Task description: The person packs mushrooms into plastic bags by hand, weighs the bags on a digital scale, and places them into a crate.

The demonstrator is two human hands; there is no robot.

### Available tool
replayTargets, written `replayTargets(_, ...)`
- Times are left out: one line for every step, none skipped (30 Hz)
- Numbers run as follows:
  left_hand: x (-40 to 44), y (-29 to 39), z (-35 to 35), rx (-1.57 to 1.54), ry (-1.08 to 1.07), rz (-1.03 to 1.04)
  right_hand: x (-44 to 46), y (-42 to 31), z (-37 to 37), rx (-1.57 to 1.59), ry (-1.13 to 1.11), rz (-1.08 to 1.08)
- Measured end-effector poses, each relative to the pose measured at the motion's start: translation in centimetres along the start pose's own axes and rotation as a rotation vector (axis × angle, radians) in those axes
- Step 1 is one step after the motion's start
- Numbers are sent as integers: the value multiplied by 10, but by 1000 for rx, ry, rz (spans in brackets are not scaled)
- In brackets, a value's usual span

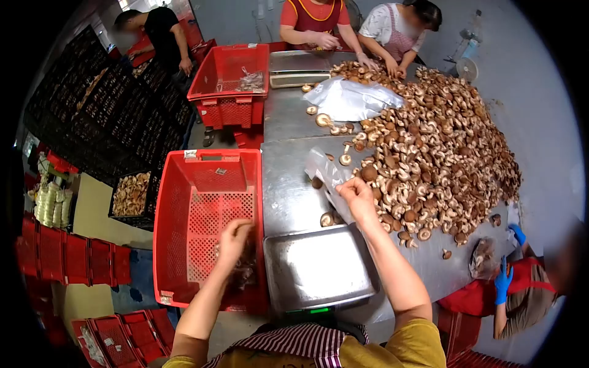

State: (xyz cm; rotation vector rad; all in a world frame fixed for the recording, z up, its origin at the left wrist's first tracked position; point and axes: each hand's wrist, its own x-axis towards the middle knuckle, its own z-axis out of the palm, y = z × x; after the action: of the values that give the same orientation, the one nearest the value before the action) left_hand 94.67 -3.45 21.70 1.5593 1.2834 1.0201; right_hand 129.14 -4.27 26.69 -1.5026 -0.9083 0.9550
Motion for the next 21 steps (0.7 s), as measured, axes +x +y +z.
replayTargets(-5, 27, 21, 14, -56, 40, -20, -6, -1, 2, -27, -22)
replayTargets(-11, 53, 39, -64, -158, 113, -44, -19, 1, 68, -46, 9)
replayTargets(-16, 73, 58, -141, -258, 186, -66, -33, 9, 163, -16, 43)
replayTargets(-20, 86, 77, -237, -329, 79, -80, -27, 3, 139, -90, 41)
replayTargets(-25, 96, 94, -331, -400, -29, -93, -22, -4, 116, -163, 37)
replayTargets(-28, 102, 108, -373, -424, -39, -110, -32, -3, 87, -162, 11)
replayTargets(-31, 106, 121, -417, -449, -48, -119, -24, -7, 60, -178, -9)
replayTargets(-35, 108, 130, -360, -484, 1, -128, -18, -13, 25, -176, -7)
replayTargets(-39, 106, 137, -359, -497, 5, -136, -13, -18, -10, -173, -3)
replayTargets(-44, 105, 143, -388, -580, -103, -144, -13, -25, -14, -168, -26)
replayTargets(-50, 104, 150, -415, -663, -213, -151, -11, -34, -10, -154, -25)
replayTargets(-59, 123, 151, -485, -634, -196, -158, -9, -44, -27, -211, 33)
replayTargets(-65, 125, 157, -480, -651, -194, -163, -8, -54, -43, -268, 90)
replayTargets(-70, 125, 162, -421, -673, -204, -168, -6, -65, -38, -253, 91)
replayTargets(-74, 128, 165, -362, -692, -216, -172, -3, -76, 129, -214, 188)
replayTargets(-79, 136, 166, -345, -701, -243, -176, -1, -88, 295, -177, 282)
replayTargets(-81, 137, 170, -343, -710, -245, -179, 1, -100, 461, -140, 375)
replayTargets(-83, 135, 173, -294, -675, -257, -183, 1, -115, 665, -116, 322)
replayTargets(-84, 132, 175, -247, -636, -268, -181, 13, -134, 894, -103, 250)
replayTargets(-84, 127, 175, -197, -532, -202, -182, 22, -156, 1044, 60, 305)
replayTargets(-81, 118, 174, -148, -427, -136, -183, 4, -171, 1189, 227, 358)
